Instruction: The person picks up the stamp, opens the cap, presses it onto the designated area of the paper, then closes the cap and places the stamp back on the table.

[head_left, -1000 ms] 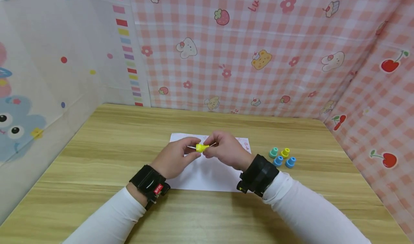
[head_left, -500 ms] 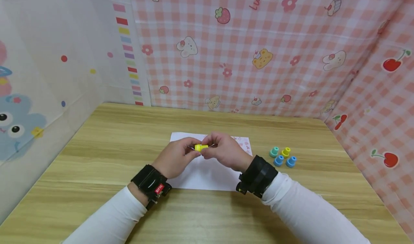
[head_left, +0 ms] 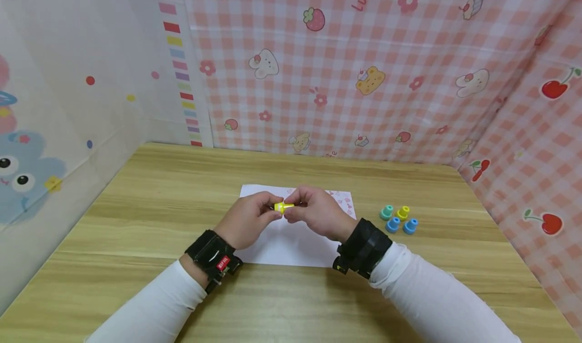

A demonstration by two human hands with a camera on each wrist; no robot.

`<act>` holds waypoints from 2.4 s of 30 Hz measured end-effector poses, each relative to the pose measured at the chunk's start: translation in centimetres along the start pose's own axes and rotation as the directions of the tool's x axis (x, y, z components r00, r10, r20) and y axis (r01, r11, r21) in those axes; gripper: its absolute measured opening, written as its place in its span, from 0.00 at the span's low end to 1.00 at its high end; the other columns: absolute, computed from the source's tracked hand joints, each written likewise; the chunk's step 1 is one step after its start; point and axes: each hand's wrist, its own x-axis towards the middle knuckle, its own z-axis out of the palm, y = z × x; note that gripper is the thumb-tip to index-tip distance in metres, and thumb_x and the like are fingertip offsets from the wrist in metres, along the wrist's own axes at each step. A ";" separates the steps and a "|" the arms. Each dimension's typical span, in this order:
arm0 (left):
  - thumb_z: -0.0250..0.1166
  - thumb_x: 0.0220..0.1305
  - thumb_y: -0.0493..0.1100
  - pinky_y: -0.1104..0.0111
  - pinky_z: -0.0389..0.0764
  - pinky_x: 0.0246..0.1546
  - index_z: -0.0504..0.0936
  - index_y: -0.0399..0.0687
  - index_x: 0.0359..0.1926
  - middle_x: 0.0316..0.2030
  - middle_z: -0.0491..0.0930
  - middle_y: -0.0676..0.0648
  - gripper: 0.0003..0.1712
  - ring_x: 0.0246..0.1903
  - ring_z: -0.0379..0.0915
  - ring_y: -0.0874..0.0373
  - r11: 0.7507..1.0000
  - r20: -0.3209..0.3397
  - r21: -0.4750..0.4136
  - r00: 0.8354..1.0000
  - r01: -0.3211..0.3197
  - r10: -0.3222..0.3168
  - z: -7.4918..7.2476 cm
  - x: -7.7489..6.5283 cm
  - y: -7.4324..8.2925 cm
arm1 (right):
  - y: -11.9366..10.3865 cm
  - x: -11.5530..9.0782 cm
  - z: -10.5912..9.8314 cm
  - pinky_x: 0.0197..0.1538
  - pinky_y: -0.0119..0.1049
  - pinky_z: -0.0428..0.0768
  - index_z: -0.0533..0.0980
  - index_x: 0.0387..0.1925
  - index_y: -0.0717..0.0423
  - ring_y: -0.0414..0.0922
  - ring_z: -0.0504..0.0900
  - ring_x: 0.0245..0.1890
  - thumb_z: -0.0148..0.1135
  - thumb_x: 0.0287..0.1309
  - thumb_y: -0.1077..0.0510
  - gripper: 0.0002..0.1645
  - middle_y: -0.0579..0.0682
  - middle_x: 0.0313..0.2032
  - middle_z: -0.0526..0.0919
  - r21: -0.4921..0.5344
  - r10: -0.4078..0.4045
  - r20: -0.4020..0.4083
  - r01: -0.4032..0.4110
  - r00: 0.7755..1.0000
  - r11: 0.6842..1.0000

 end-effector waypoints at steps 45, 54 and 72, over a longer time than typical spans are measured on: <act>0.63 0.63 0.46 0.62 0.79 0.39 0.77 0.51 0.55 0.42 0.80 0.52 0.19 0.36 0.73 0.66 0.987 -0.076 0.055 0.987 0.148 -0.144 -1.1 0.4 -0.8 | 2.1 3.8 -0.1 0.42 0.33 0.77 0.82 0.40 0.53 0.37 0.74 0.32 0.65 0.55 0.63 0.10 0.43 0.34 0.82 -0.707 -0.090 0.078 0.119 0.993 0.697; 0.62 0.64 0.47 0.62 0.79 0.39 0.77 0.51 0.56 0.43 0.80 0.52 0.19 0.36 0.73 0.67 0.988 -0.081 0.067 0.988 0.138 -0.133 -1.2 0.4 -0.8 | 2.2 3.9 0.0 0.45 0.35 0.76 0.83 0.40 0.50 0.38 0.74 0.35 0.66 0.54 0.62 0.10 0.43 0.35 0.82 -0.720 -0.051 0.065 0.082 0.997 0.689; 0.63 0.63 0.45 0.61 0.78 0.39 0.78 0.51 0.54 0.42 0.80 0.53 0.18 0.36 0.73 0.66 0.989 -0.084 0.052 0.987 0.140 -0.136 -1.3 0.4 -0.9 | 2.1 4.6 0.9 0.44 0.36 0.78 0.83 0.39 0.50 0.38 0.75 0.33 0.65 0.55 0.62 0.09 0.43 0.35 0.84 -0.788 -0.066 0.104 0.122 0.992 0.603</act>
